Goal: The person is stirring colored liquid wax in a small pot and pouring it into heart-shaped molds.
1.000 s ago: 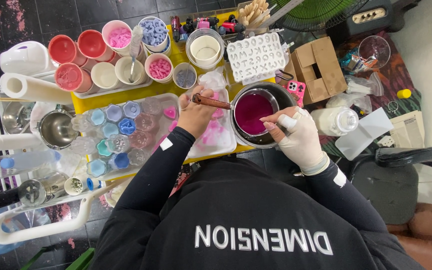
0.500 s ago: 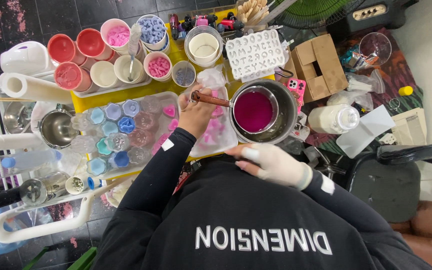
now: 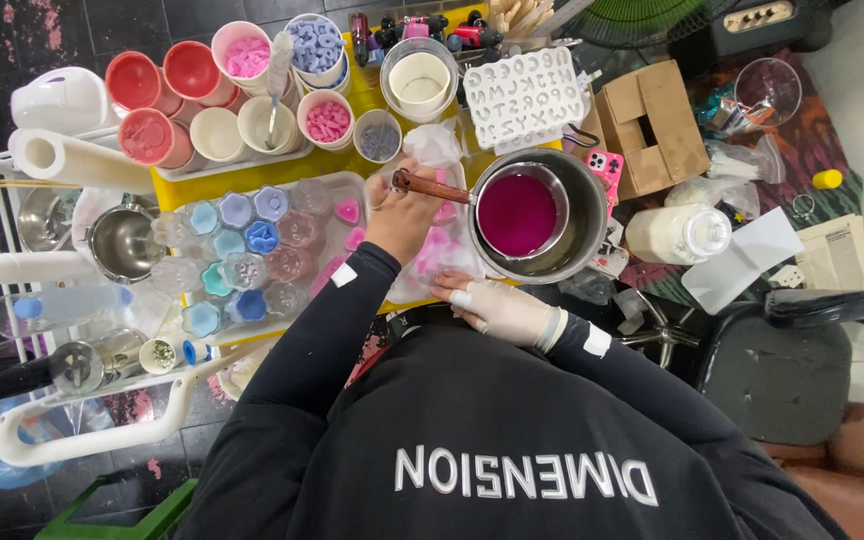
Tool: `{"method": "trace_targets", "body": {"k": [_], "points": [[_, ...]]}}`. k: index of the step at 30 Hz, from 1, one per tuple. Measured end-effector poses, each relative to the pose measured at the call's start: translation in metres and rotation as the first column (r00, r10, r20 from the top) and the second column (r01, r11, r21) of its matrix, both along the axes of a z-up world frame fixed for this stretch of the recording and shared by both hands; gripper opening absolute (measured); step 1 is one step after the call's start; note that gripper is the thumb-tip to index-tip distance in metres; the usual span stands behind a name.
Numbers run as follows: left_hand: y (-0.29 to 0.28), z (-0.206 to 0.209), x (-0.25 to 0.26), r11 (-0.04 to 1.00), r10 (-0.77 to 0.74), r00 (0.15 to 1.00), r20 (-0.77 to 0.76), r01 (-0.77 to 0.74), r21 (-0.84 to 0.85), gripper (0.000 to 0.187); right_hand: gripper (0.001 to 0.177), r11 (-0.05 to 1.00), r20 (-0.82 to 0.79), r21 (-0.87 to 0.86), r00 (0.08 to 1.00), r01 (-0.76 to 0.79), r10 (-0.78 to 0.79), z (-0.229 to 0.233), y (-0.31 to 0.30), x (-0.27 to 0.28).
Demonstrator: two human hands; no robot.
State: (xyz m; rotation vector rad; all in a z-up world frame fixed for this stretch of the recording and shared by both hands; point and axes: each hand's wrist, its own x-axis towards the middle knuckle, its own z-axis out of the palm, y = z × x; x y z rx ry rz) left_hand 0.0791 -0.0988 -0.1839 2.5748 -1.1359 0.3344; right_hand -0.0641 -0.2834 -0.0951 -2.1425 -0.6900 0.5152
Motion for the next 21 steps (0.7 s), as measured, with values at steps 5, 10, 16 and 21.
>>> {"method": "trace_targets", "body": {"k": [5, 10, 16, 21], "points": [[0.001, 0.02, 0.001, 0.999, -0.008, 1.0, -0.028, 0.009, 0.034, 0.031, 0.057, 1.0, -0.005, 0.01, 1.0, 0.009, -0.009, 0.004, 0.001, 0.0], [0.021, 0.026, -0.016, 0.998, -0.036, 0.985, -0.168, 0.025, -0.063, 0.053, 0.055, 0.996, -0.028, 0.042, 0.997, 0.079, -0.078, 0.019, 0.0, -0.002], [0.055, 0.133, -0.057, 0.991, 0.093, 0.81, -0.579, -0.13, -0.023, 0.046, 0.046, 0.959, -0.119, 0.224, 0.981, 0.176, -0.152, 0.046, 0.004, -0.003], [0.078, 0.187, -0.063, 0.871, -0.354, 0.368, -0.86, -0.205, -0.446, 0.047, 0.018, 0.912, -0.091, 0.325, 0.968, 0.25, -0.233, 0.064, 0.008, -0.003]]}}
